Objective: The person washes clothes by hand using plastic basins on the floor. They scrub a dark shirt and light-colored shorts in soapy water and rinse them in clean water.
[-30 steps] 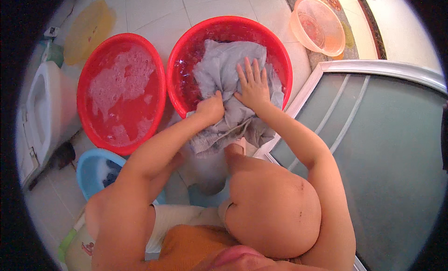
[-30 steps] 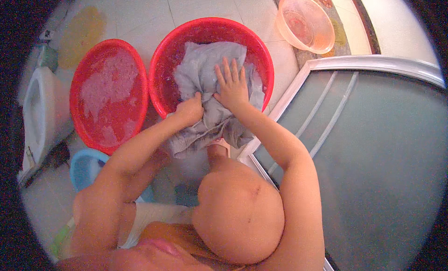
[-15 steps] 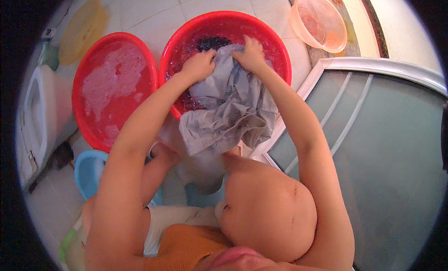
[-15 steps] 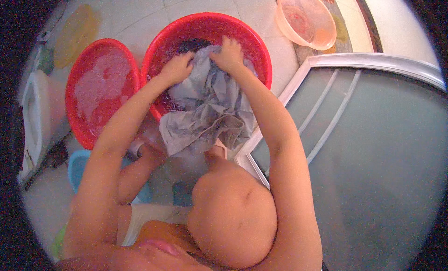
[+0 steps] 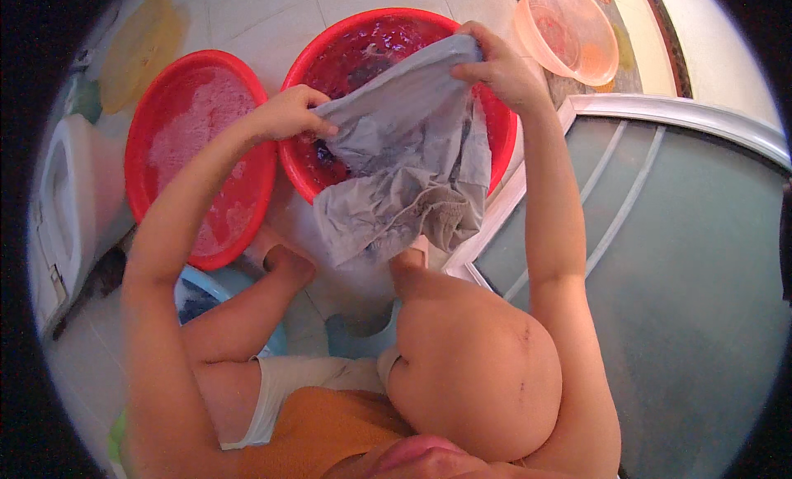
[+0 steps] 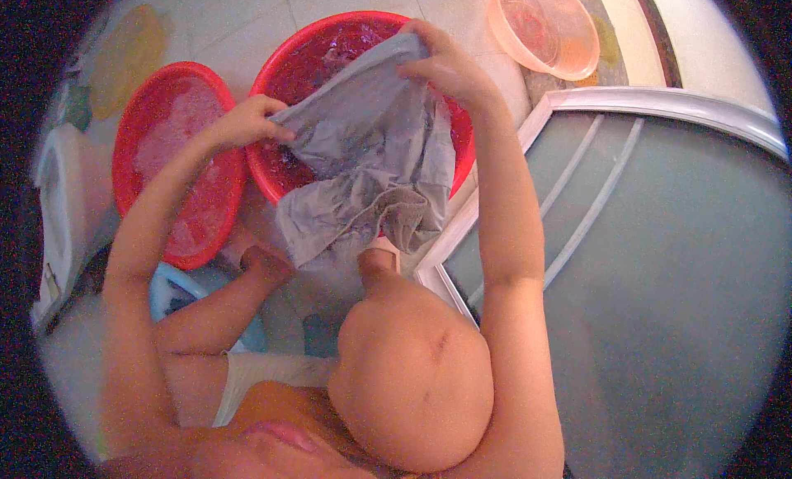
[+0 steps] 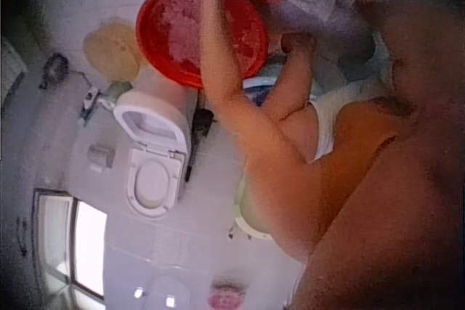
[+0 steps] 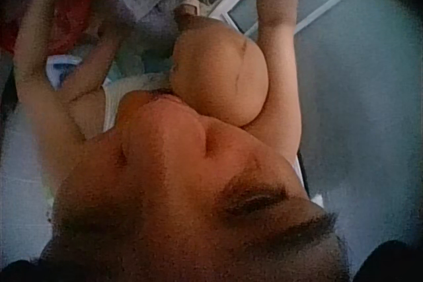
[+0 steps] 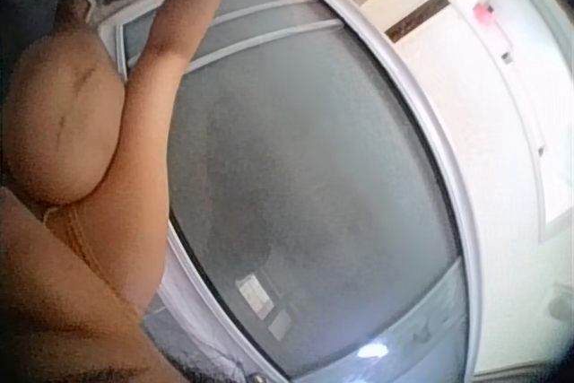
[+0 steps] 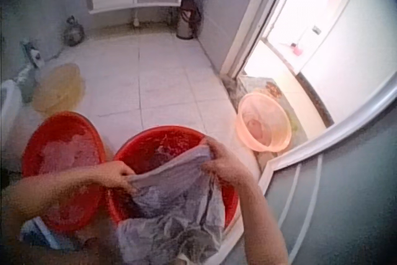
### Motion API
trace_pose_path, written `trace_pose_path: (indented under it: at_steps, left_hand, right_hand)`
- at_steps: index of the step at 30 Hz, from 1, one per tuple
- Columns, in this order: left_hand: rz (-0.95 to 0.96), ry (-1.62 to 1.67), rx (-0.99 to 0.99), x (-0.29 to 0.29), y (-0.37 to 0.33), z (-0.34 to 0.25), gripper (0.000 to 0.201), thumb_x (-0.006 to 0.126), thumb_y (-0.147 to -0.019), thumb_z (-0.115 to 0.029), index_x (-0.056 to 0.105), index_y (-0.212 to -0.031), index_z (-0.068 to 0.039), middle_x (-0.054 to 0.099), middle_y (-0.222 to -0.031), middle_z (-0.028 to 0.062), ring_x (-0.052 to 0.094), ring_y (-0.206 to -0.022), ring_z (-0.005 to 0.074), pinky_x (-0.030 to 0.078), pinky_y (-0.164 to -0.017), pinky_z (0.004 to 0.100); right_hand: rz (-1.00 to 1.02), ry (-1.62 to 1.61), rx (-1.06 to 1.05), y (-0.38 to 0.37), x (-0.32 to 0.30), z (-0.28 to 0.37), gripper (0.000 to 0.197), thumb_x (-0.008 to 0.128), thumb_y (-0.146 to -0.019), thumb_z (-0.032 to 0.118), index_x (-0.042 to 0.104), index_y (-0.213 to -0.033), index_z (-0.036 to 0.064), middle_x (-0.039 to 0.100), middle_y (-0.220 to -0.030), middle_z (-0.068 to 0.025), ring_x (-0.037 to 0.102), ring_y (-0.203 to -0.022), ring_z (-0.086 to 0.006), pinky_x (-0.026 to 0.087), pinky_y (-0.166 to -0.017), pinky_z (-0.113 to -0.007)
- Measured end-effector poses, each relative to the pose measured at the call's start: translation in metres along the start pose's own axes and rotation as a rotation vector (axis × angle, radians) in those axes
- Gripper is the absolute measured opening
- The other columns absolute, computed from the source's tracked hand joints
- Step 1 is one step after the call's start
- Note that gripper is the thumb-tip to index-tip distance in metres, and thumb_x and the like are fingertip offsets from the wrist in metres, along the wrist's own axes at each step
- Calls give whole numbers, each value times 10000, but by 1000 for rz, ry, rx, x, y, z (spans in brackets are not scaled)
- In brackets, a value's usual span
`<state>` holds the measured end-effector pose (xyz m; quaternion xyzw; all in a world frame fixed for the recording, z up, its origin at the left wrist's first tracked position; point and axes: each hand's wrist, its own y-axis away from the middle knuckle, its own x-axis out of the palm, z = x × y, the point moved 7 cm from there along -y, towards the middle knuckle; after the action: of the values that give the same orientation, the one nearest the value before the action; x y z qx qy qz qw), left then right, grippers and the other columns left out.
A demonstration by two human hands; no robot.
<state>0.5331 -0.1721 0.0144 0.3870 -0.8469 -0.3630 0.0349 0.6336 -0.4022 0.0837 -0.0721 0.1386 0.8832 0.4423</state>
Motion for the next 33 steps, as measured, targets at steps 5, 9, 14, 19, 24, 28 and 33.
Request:
trace_pose_path:
  at_steps: [5,9,14,19,24,28,33]
  left_hand:
    - [-226,26,385,-59,23,-83,212,678,-735,-193,610,-831,-17,591,-772,20,550,-736,118,432,-716,266]
    - [-431,578,278,-60,-26,-57,343,582,-816,-345,583,-912,-15,604,-833,34,554,-799,133,434,-741,278]
    - [-774,91,183,-31,-96,-5,554,531,-812,-461,532,-1093,17,584,-1033,204,547,-1007,312,411,-861,363]
    - [-659,-254,-62,23,-114,14,338,477,-818,-268,546,-998,11,562,-1021,257,562,-926,400,451,-785,463]
    - [-745,-484,110,-6,-106,-9,259,481,-761,-179,567,-976,-61,583,-918,211,582,-863,355,461,-713,460]
    - [-1412,-207,236,67,-36,-101,203,529,-750,-149,563,-922,-46,528,-852,170,518,-837,342,420,-751,428]
    - [-873,-538,407,55,-61,-94,184,534,-762,-220,582,-876,-83,531,-768,102,528,-774,290,423,-707,428]
  right_hand:
    - [-5,-716,-162,13,-26,3,346,587,-684,10,499,-1014,65,542,-934,-42,537,-872,-158,445,-759,-269]
    - [-320,-797,210,-1,-16,-49,436,628,-773,104,416,-1150,56,537,-1048,-72,533,-967,-204,458,-838,-359]
    - [-558,-452,419,-10,28,-146,657,688,-730,200,332,-1260,45,478,-1168,-156,483,-1051,-289,440,-829,-420]
    - [-241,386,475,-21,62,-145,514,589,-782,337,454,-1179,40,510,-1135,-204,491,-1075,-277,432,-835,-398]
    - [-619,-63,305,-21,71,-108,453,563,-789,354,503,-1119,49,543,-1108,-192,511,-1027,-309,387,-886,-404]
    - [63,-1587,461,-33,125,-104,451,540,-805,383,503,-1115,57,531,-1117,-171,501,-1019,-295,385,-881,-408]
    - [231,-1684,239,-40,142,-104,298,466,-844,348,534,-1004,106,559,-977,-109,517,-919,-248,401,-823,-394]
